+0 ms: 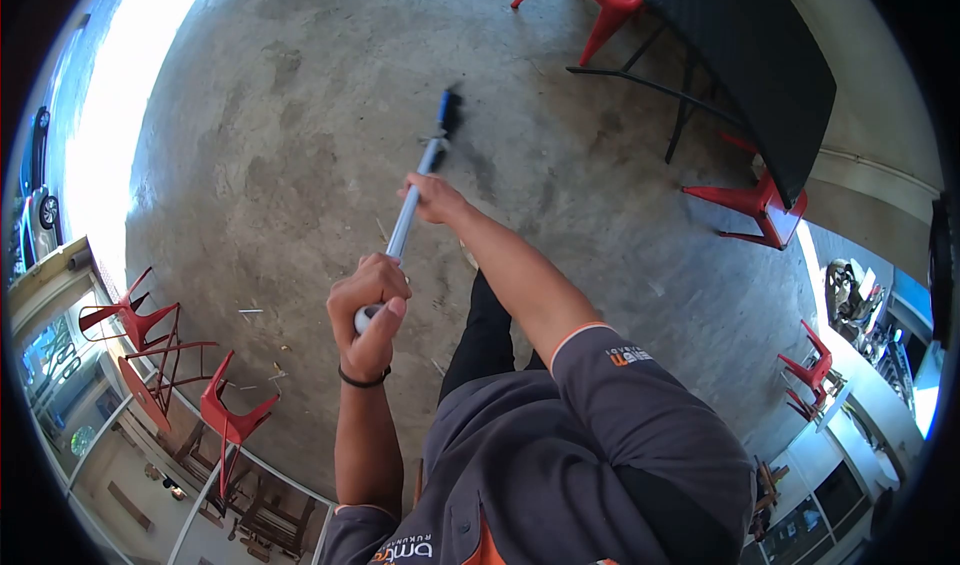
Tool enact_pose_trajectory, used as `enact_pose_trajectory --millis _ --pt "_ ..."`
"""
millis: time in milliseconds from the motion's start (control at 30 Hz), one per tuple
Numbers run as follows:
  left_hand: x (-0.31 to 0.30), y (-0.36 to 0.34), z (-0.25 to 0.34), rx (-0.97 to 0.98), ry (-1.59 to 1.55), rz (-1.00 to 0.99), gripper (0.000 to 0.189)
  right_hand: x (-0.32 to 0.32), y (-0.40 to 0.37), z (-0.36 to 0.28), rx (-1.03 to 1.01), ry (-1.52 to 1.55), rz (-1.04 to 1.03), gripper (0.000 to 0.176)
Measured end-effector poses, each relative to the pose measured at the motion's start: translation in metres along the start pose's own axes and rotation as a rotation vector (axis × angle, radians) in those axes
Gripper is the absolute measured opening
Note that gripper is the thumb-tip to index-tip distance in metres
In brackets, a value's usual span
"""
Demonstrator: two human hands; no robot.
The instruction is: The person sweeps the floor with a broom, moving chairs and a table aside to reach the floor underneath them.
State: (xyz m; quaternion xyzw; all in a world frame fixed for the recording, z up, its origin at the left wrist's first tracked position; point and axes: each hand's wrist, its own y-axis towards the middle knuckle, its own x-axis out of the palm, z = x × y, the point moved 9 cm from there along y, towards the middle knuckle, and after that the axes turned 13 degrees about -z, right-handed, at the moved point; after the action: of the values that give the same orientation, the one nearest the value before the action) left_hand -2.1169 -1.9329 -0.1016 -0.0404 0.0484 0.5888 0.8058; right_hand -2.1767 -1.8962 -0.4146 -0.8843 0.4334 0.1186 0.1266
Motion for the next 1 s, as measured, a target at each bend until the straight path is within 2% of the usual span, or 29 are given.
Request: enact_pose_trajectory --millis 100,167,300,400,533,600,667,733,800,867,900,1000 --pt "-0.043 -0.008 0.047 0.073 0.062 0.15 0.036 0.008 0.033 -0.077 -0.068 -0.089 0.039 0.026" --pt "-0.078 -0.02 0.084 0.158 -0.009 0.286 0.038 -0.008 0.034 -0.132 0.051 -0.145 -0.046 0.028" --pt "-0.112 -0.025 0.116 0.25 -0.222 0.257 0.037 -0.041 -0.006 -0.162 0.263 -0.249 -0.07 0.03" --pt "-0.078 0.008 0.098 0.234 -0.404 0.15 0.033 -0.092 -0.07 -0.125 0.379 -0.282 0.081 0.032" --pt "0.03 0.07 0.032 0.087 -0.605 -0.256 0.024 -0.167 -0.175 -0.018 0.697 -0.216 0.245 0.029" --pt "0.089 0.1 0.001 0.078 -0.591 -0.375 0.02 -0.208 -0.22 0.007 0.789 -0.107 0.348 0.03" --pt "0.143 0.133 -0.02 0.034 -0.596 -0.577 0.015 -0.241 -0.237 0.015 0.829 -0.084 0.38 0.033" --pt "0.179 0.156 -0.058 -0.128 -0.584 -0.618 0.014 -0.264 -0.239 0.037 0.835 -0.076 0.358 0.036" --pt "0.188 0.174 -0.098 -0.232 -0.589 -0.588 0.013 -0.265 -0.233 0.1 0.809 -0.08 0.288 0.037" --pt "0.172 0.191 -0.13 -0.263 -0.616 -0.491 0.013 -0.261 -0.193 0.122 0.812 -0.106 0.226 0.035" --pt "0.155 0.196 -0.138 -0.285 -0.608 -0.423 0.013 -0.255 -0.165 0.13 0.813 -0.118 0.199 0.034" --pt "0.068 0.208 -0.126 -0.31 -0.534 -0.147 0.015 -0.214 -0.054 0.128 0.579 -0.047 0.038 0.033"
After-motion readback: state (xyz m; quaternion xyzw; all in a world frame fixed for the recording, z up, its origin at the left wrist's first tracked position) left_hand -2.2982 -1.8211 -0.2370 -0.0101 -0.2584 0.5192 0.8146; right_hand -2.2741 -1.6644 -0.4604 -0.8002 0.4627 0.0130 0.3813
